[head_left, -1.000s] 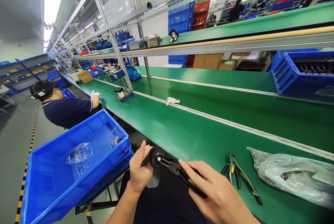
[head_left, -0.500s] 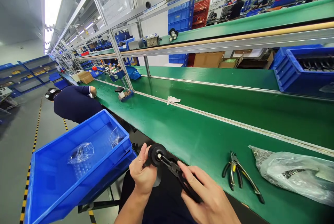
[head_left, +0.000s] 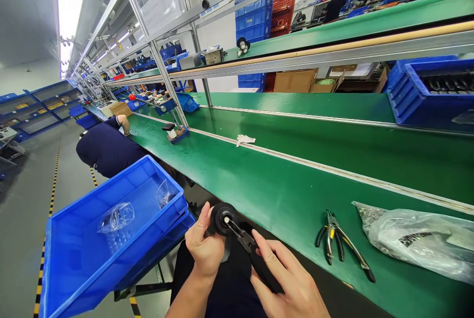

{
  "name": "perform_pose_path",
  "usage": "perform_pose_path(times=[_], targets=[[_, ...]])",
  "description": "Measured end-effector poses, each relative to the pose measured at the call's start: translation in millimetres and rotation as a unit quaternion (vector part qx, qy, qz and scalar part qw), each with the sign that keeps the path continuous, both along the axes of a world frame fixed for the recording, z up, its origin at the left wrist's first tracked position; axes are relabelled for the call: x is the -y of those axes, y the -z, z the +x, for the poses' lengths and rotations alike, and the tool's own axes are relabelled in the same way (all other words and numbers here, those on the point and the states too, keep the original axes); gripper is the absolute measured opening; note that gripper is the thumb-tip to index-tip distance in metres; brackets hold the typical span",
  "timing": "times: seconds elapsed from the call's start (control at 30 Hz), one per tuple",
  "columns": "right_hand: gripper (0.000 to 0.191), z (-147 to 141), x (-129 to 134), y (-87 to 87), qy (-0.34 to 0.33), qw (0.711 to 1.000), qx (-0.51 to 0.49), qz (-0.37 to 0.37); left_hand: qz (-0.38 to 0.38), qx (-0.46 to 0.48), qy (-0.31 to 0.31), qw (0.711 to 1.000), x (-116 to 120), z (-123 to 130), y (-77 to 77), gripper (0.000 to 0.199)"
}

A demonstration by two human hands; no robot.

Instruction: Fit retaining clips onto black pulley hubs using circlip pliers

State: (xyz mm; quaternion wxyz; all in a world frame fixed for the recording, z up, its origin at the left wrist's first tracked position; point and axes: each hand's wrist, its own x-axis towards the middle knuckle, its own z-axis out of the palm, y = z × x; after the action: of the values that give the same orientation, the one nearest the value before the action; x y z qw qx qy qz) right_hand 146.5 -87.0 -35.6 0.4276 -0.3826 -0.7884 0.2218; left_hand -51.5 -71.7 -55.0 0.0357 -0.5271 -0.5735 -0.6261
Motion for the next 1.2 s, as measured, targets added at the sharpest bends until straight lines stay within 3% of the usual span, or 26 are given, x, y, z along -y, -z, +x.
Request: perform_pose_path(times=[0.2, 0.47, 0.67, 0.8, 0.9, 1.0, 1.1, 1.2], targets=[[0.059, 1, 0, -7.0, -0.017, 0.999, -0.049, 0.010, -0.016, -0.021, 0.006, 1.000, 5, -1, -3.3, 0.071], [0.066, 4, -3, -1.2, -0.049, 0.998, -0.044, 0.002, -0.005, -0.044, 0.011, 0.999, 6, 0, -11.4, 0.071], [0.066, 3, -3, -4.4, -0.043, 0.999, 0.001, 0.020, -0.004, -0.048, -0.003, 0.999, 4, -1, -15.5, 0.058], [0.061, 0, -4, 3.0, -0.055, 0.998, -0.007, 0.010, -0.032, -0.002, 0.039, 0.999, 4, 3, -14.2, 0.060], [0.052, -2, -10, 23.9, -0.081, 0.993, -0.032, -0.085, -0.136, 0.134, 0.088, 0.978, 8, 2, -1.1, 0.063], [0.037, -16, -17, 51.9, -0.103, 0.966, -0.099, -0.216, -0.223, 0.294, 0.089, 0.925, 26, -13, 25.1, 0.075], [0.026, -48, -21, 72.4, -0.118, 0.929, -0.176, -0.305, -0.249, 0.440, 0.053, 0.861, 62, -40, 56.8, 0.089], [0.019, -99, -28, 79.5, -0.150, 0.920, -0.180, -0.313, -0.252, 0.523, -0.033, 0.813, 109, -70, 80.8, 0.083]])
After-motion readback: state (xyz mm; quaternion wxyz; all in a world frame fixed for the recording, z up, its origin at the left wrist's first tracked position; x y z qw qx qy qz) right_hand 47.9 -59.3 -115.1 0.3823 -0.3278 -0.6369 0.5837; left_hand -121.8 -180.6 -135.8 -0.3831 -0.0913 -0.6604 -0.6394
